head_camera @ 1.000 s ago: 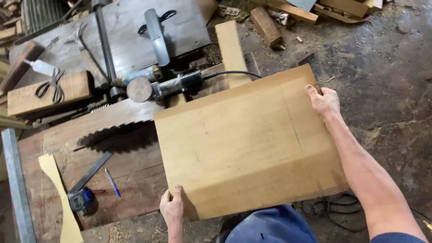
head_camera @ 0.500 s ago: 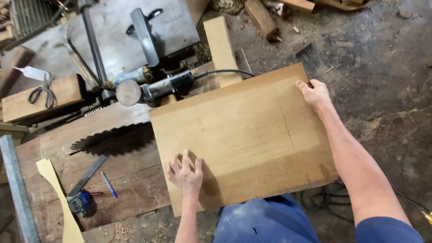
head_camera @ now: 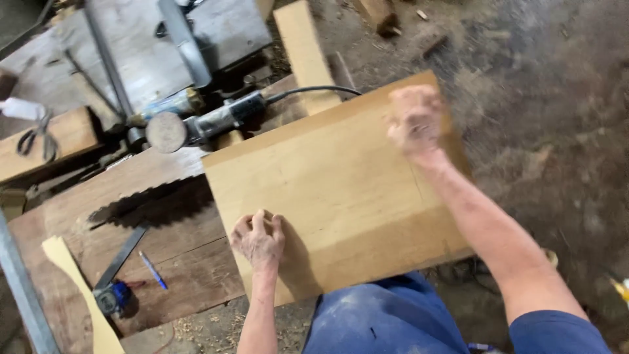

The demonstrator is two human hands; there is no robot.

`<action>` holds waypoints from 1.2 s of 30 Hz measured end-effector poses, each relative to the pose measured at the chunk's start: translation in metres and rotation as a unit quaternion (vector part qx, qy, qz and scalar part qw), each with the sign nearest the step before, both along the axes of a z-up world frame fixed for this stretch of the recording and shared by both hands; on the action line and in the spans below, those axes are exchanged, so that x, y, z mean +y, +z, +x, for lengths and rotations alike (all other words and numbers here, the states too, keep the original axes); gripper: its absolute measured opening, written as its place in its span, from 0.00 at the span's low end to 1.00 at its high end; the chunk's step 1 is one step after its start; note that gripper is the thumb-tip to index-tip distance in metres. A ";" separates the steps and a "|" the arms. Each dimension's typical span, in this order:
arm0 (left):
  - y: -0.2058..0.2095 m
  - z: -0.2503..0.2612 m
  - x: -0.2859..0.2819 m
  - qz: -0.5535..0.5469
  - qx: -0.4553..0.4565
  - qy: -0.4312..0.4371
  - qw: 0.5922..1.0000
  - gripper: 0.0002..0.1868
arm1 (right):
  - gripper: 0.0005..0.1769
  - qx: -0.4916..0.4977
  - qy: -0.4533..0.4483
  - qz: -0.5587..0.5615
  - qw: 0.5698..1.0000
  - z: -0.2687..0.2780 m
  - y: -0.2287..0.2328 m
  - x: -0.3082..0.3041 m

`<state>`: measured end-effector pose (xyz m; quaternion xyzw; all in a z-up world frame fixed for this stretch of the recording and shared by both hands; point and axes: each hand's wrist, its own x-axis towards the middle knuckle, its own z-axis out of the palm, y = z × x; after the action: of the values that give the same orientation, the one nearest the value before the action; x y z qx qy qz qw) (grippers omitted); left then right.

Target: The person uses a straight edge and a pen to mark lines on a piece of wood, measures the wood with a tape measure, and then uses a circular saw to cut along the marked line.

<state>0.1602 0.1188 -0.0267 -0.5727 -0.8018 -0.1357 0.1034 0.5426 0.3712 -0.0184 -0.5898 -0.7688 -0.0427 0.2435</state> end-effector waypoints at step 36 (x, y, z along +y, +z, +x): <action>0.027 0.004 0.027 0.038 -0.093 0.062 0.993 0.17 | 0.05 0.155 0.189 -0.135 0.960 -0.217 -0.056 0.363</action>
<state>0.1641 0.1454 0.0000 -0.5027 -0.8360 -0.2123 0.0584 0.3257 0.7341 -0.0746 -0.4609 -0.8177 0.1997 0.2813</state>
